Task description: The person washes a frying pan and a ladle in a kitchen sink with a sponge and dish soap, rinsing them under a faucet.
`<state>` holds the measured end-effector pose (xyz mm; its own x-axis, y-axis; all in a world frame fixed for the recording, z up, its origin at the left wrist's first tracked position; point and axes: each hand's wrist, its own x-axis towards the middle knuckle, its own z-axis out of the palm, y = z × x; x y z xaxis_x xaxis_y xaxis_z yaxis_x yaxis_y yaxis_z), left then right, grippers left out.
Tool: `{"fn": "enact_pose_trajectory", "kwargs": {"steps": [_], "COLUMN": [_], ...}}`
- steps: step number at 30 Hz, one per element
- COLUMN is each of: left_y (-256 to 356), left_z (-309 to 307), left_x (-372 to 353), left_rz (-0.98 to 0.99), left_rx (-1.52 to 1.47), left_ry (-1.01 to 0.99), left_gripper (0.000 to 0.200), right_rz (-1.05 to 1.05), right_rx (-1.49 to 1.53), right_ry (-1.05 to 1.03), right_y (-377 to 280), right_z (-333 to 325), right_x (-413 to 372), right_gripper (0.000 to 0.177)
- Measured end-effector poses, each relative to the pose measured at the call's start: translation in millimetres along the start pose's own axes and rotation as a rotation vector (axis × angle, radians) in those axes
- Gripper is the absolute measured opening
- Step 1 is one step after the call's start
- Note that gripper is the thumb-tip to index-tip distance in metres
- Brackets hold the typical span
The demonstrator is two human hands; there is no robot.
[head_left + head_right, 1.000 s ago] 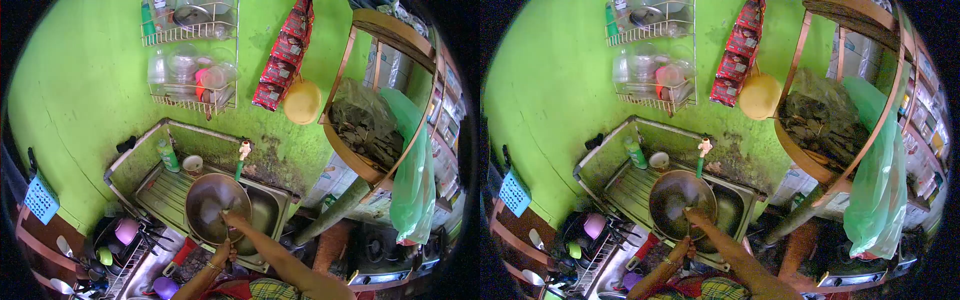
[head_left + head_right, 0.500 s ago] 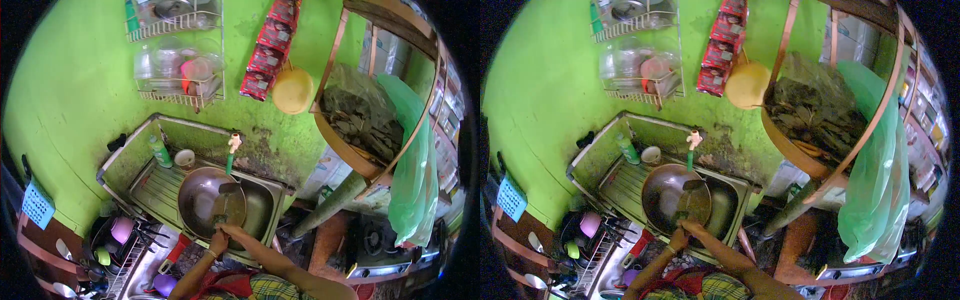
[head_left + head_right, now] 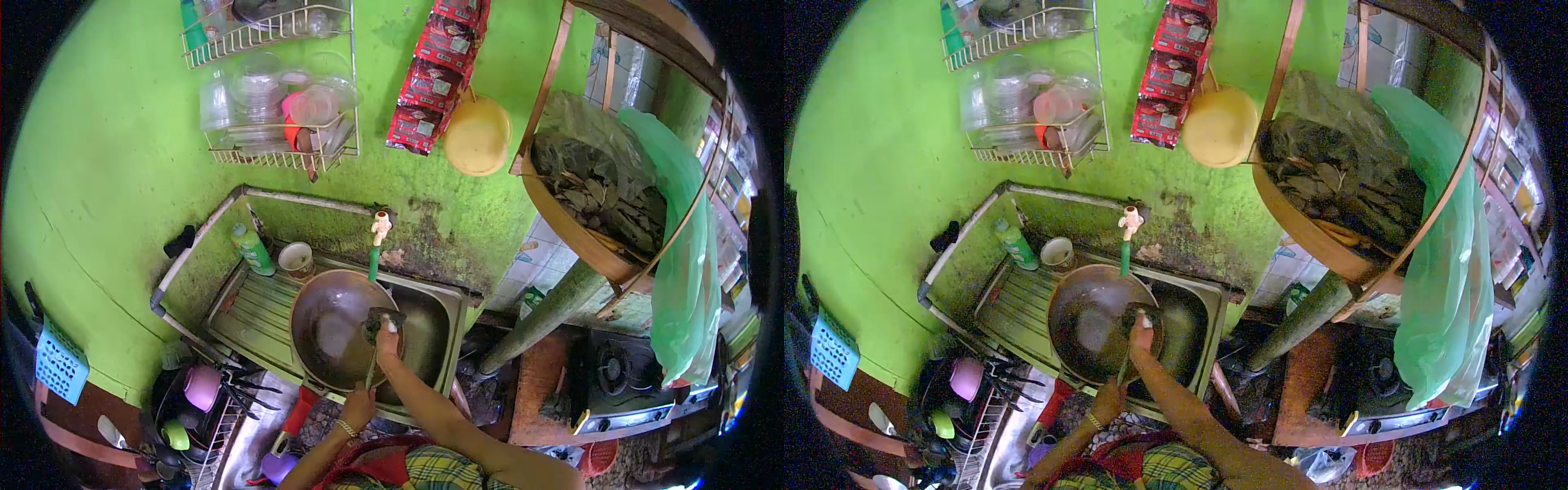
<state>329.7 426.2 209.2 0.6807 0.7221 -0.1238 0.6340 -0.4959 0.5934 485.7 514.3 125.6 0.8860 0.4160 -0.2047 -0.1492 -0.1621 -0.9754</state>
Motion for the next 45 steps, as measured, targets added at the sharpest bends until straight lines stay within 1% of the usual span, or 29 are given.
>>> {"fn": "enact_pose_trajectory", "kwargs": {"steps": [2, 3, 5, 7, 9, 10, 12, 13, 14, 15, 16, 19, 21, 22, 23, 24, 25, 27, 28, 32, 34, 35, 37, 38, 40, 41, 42, 43, 45], "left_y": [-10, -16, -27, -41, -57, -66, -64, -64, -67, -71, -75, -89, -94, -97, -100, -94, -87, -48, -59, -56, -77, -70, -50, -52, -58, -62, -67, -70, -66], "left_z": [-2, -2, -5, -13, -21, -22, -32, -36, -35, -30, -27, -15, -14, -11, -8, -7, -7, -35, -23, -32, -22, -30, -58, -58, -51, -46, -42, -39, -42], "left_x": [1, 2, 4, 7, 8, 6, -1, -4, -5, -8, -10, -13, -13, -17, -20, -21, -26, -34, -28, -29, -23, -26, -32, -33, -34, -34, -32, -34, -33], "left_rz": [0.023, 0.042, 0.004, -0.034, 0.080, 0.107, 0.113, 0.115, 0.126, 0.101, 0.079, 0.066, 0.072, 0.058, 0.043, 0.150, 0.152, 0.262, 0.117, 0.113, 0.267, 0.262, 0.159, 0.204, 0.208, 0.219, 0.312, 0.315, 0.427], "left_rx": [-0.014, -0.027, -0.006, 0.012, 0.009, -0.005, 0.002, 0.014, 0.017, -0.118, -0.248, -0.392, -0.335, -0.292, -0.251, -0.295, -0.289, -0.080, -0.113, -0.107, -0.139, -0.141, -0.037, -0.064, -0.028, 0.008, 0.038, 0.046, -0.064], "left_ry": [0.047, 0.091, 0.110, 0.134, 0.155, 0.159, 0.145, 0.127, 0.122, 0.046, -0.032, -0.030, -0.069, -0.104, -0.135, -0.068, -0.078, 0.138, 0.024, 0.040, 0.155, 0.153, 0.067, 0.060, 0.028, -0.002, 0.040, 0.040, 0.145], "left_gripper": [0.029, 0.029, 0.028, 0.028, 0.026, 0.025, 0.025, 0.025, 0.025, 0.025, 0.025, 0.026, 0.026, 0.027, 0.027, 0.027, 0.027, 0.027, 0.024, 0.022, 0.021, 0.021, 0.020, 0.019, 0.018, 0.018, 0.019, 0.019, 0.021], "right_rz": [0.376, 0.372, 0.258, -0.105, -0.041, -0.046, -0.199, -0.196, -0.464, -0.729, -0.728, -0.744, -0.849, -0.709, -0.698, -0.604, -0.500, -0.455, -0.421, -0.415, -0.525, -0.523, -0.774, -0.772, -0.600, -0.598, -0.478, -0.361, -0.367], "right_rx": [0.434, 0.437, 0.107, -0.130, -0.390, -0.393, -0.865, -0.862, -0.847, -0.820, -0.812, -0.924, -0.947, -1.170, -1.165, -1.279, -1.383, -1.380, -1.389, -1.337, -1.370, -1.372, -1.403, -1.402, -1.339, -1.333, -1.245, -1.154, -1.218], "right_ry": [-0.278, -0.271, -0.488, -0.619, -0.535, -0.530, -0.411, -0.401, -0.272, -0.135, -0.116, -0.134, -0.161, -0.298, -0.289, -0.430, -0.578, -0.580, -0.591, -0.483, -0.526, -0.531, -0.509, -0.517, -0.502, -0.503, -0.524, -0.541, -0.562], "right_y": [32, 8, -82, -21, -50, -59, -68, -55, -33, -34, -35, -89, -99, -91, -95, -103, -104, -90, -84, -70, -77, -69, -54, -61, -99, -102, -101, -99, -100], "right_z": [12, 3, -29, -24, -45, -51, -57, -54, -48, -44, -41, -36, -30, -24, -21, -20, -18, -11, -9, -15, -24, -26, -27, -29, -34, -33, -30, -28, -26], "right_x": [24, 10, -44, -2, -16, -16, -16, -12, -4, -5, -8, -49, -56, -41, -34, -27, -24, -12, -4, -4, -24, -24, -23, -24, -24, -16, -2, 8, 21], "right_gripper": [0.051, 0.051, 0.055, 0.057, 0.047, 0.047, 0.052, 0.052, 0.053, 0.055, 0.055, 0.054, 0.052, 0.049, 0.049, 0.049, 0.049, 0.049, 0.048, 0.051, 0.056, 0.056, 0.054, 0.054, 0.050, 0.050, 0.048, 0.047, 0.044]}}
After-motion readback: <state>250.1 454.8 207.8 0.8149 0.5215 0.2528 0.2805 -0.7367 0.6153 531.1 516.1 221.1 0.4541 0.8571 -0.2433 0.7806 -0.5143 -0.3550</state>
